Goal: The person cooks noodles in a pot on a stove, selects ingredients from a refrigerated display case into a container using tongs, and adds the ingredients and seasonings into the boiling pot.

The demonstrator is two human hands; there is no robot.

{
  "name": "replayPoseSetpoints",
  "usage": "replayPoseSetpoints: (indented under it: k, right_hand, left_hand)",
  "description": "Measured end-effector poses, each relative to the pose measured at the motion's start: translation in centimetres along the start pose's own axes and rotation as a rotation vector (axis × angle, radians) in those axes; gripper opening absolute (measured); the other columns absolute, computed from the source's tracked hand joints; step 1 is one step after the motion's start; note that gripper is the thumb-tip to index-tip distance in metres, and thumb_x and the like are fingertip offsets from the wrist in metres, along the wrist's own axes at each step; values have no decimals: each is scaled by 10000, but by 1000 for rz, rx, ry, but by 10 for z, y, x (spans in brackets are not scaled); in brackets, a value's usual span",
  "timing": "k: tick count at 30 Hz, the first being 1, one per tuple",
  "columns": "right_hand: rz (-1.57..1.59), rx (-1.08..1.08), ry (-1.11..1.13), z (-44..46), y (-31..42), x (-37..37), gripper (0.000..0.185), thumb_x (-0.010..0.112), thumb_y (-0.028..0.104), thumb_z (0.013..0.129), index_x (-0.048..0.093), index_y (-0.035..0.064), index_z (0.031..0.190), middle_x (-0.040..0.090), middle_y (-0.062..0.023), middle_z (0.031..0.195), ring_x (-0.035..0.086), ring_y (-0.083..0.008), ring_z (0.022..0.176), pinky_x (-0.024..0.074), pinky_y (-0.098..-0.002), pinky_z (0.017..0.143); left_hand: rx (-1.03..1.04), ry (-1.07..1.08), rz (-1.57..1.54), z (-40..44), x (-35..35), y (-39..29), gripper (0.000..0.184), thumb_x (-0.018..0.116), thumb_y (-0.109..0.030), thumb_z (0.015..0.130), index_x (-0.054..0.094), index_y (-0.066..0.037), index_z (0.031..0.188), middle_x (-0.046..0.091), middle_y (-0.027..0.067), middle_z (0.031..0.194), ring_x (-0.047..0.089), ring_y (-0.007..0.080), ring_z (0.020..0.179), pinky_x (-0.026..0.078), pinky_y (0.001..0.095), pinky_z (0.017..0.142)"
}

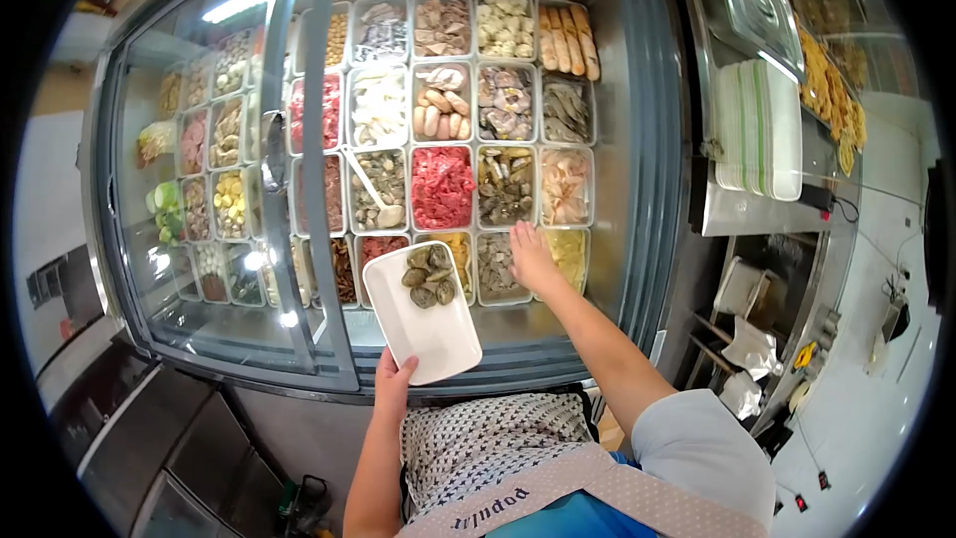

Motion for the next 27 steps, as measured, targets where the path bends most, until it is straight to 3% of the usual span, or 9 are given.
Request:
replayPoseSetpoints:
  k: [1,5,8,12,13,19,22,27]
  right_hand:
    - [-46,-5,28,4,9,-1,400,593,132,749,521,9,1123,500,-180,1138,475,-320,1063,401,-378,899]
    - [308,-85,-120,56,50,-20,345,616,152,729,553,15,1039,538,-158,990,520,-322,944,437,-393,824]
    - [391,-151,56,83,87,0,294,602,156,744,565,15,999,559,-145,930,542,-308,884,450,-393,787]
    - [305,-316,180,81,134,21,206,595,185,755,573,42,902,564,-135,887,545,-300,858,462,-397,748]
    - [266,-311,246,77,140,29,152,572,190,761,587,50,819,571,-136,847,563,-307,813,473,-414,706]
    - [100,-301,475,33,149,61,181,516,182,778,596,38,703,611,-165,724,616,-335,667,497,-425,576]
    - [75,-258,537,3,139,51,203,509,193,797,591,35,701,628,-184,752,626,-335,663,502,-414,554]
    - [170,198,664,-61,63,31,349,483,350,858,518,33,1000,619,-215,884,604,-370,833,476,-477,693]
  left_hand:
    - [15,-9,-11,-6,-5,1,425,552,-2,820,425,10,1225,548,93,1152,524,158,1038,389,278,910]
    - [36,-59,-66,-39,-25,1,426,568,-10,817,431,12,1220,555,92,1141,533,159,1024,406,281,897]
    - [43,-105,-126,-66,-44,10,427,580,-11,813,437,14,1214,565,90,1121,546,157,999,425,282,875]
    - [34,-211,-149,-104,-76,23,390,581,-10,814,463,8,1186,576,86,1096,558,150,967,440,280,853]
    - [37,-230,-175,-113,-82,24,383,579,-7,815,467,5,1181,577,83,1093,559,150,964,441,280,850]
    - [112,-306,-330,-143,-111,47,441,567,26,797,446,-21,1217,566,77,1125,549,163,1001,432,298,879]
    - [153,-302,-354,-148,-119,53,487,554,40,793,411,-19,1255,541,90,1167,534,181,1041,424,312,902]
    - [228,-216,-272,-138,-95,26,537,503,51,808,317,11,1311,474,128,1234,503,235,1089,426,341,910]
Point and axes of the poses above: each hand's wrist, its own z-axis towards the middle knuckle, its own x-axis out of the palm, y = z × x, the point moved 9 cm from there along z, towards the middle knuckle
